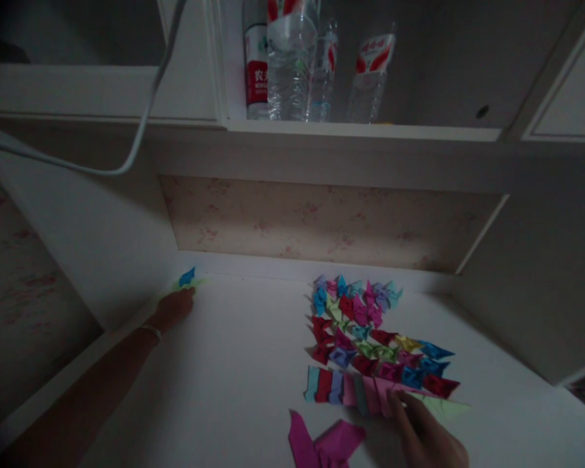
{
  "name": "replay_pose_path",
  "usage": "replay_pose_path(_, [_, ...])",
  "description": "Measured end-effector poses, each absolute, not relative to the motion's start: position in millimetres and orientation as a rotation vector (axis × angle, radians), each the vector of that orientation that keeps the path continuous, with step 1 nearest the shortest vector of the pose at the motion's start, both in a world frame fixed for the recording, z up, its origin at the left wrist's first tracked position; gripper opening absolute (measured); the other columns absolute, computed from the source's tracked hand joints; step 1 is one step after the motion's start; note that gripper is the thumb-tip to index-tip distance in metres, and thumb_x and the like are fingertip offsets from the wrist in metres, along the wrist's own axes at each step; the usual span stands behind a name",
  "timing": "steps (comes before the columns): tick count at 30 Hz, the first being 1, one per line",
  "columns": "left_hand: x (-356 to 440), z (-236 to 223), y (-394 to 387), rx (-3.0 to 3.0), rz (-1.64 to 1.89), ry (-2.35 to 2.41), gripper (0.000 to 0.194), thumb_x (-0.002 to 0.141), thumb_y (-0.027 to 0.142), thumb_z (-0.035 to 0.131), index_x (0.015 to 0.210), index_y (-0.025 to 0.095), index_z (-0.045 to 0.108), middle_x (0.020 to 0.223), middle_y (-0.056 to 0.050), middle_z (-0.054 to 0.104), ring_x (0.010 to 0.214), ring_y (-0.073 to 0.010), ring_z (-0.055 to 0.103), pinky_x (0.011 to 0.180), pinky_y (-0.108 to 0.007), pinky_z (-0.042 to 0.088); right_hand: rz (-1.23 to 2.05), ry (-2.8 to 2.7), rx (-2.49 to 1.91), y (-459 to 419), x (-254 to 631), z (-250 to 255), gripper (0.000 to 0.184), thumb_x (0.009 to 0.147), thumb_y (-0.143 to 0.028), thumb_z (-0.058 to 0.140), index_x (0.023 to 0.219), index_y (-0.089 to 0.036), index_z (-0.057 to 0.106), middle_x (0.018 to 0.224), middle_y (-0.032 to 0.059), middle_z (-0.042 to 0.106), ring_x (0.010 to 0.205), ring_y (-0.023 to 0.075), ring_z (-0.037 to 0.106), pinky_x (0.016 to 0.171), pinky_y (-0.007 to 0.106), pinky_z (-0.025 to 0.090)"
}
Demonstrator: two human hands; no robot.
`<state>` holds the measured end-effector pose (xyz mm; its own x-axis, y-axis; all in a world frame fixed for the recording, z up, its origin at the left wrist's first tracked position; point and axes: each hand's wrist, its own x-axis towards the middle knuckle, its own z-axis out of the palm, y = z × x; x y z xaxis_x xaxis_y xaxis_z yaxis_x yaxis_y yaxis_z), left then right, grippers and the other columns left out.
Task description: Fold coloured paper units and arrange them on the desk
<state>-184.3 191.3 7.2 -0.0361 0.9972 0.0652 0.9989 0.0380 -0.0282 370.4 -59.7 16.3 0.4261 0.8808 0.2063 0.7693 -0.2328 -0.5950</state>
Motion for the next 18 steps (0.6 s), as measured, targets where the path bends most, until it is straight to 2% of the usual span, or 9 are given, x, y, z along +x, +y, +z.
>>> replay_pose_path(3, [-179,11,181,-2.071,-0.134,-2.239,0.037,0.092,0.015,0.029,0.117,0.013,0.056,0.112,-0.018,0.06,0.102,-0.0287,0.059,0.084,-0.043,0.046,0.341,-1.382,-1.908,-53,331,29,0.044,0.074,-0.062,0.051,0.087,-0.026,0.072,0.088,0.0039,0.076,0.083,0.0251,0.071,0.061,0.023,0.052])
replay_pose_path(6, [-175,18,171,-2.039,-0.231,-2.278,0.036,0.091,0.02,0.031,0.109,0.016,0.062,0.111,-0.016,0.061,0.104,-0.0282,0.057,0.084,-0.039,0.046,0.434,-1.362,-1.799,-52,299,34,0.045,0.073,-0.062,0.054,0.085,-0.023,0.073,0.082,0.0053,0.076,0.073,0.0237,0.07,0.058,0.023,0.052])
replay_pose_path(9, [-172,30,164,-1.978,-0.361,-2.361,0.037,0.092,0.028,0.031,0.102,0.017,0.065,0.111,-0.014,0.061,0.096,-0.0264,0.061,0.08,-0.038,0.047,0.556,-1.319,-1.72,-55,277,31,0.044,0.072,-0.062,0.057,0.08,-0.022,0.073,0.078,0.0053,0.075,0.07,0.0236,0.069,0.058,0.024,0.052])
replay_pose_path(13, [-167,50,154,-1.935,-0.629,-2.451,0.043,0.093,0.037,0.028,0.112,0.018,0.061,0.111,-0.015,0.063,0.092,-0.0257,0.063,0.078,-0.038,0.048,0.692,-1.305,-1.626,-58,260,27,0.04,0.075,-0.059,0.058,0.081,-0.021,0.072,0.079,0.0046,0.073,0.073,0.023,0.066,0.062,0.025,0.049])
replay_pose_path(15, [-160,59,145,-1.983,-0.79,-2.486,0.044,0.093,0.04,0.029,0.115,0.016,0.059,0.103,-0.013,0.068,0.085,-0.0239,0.066,0.071,-0.035,0.051,0.758,-1.326,-1.602,-59,254,26,0.039,0.077,-0.057,0.057,0.082,-0.021,0.071,0.076,0.0035,0.071,0.071,0.0217,0.063,0.062,0.025,0.047])
replay_pose_path(18, [-144,66,122,-2.104,-1.026,-2.53,0.048,0.093,0.044,0.026,0.118,0.014,0.055,0.091,-0.01,0.073,0.064,-0.0181,0.068,0.054,-0.028,0.053,0.811,-1.33,-1.551,-58,245,26,0.039,0.079,-0.057,0.056,0.082,-0.02,0.07,0.069,0.0019,0.067,0.062,0.0186,0.057,0.056,0.025,0.042])
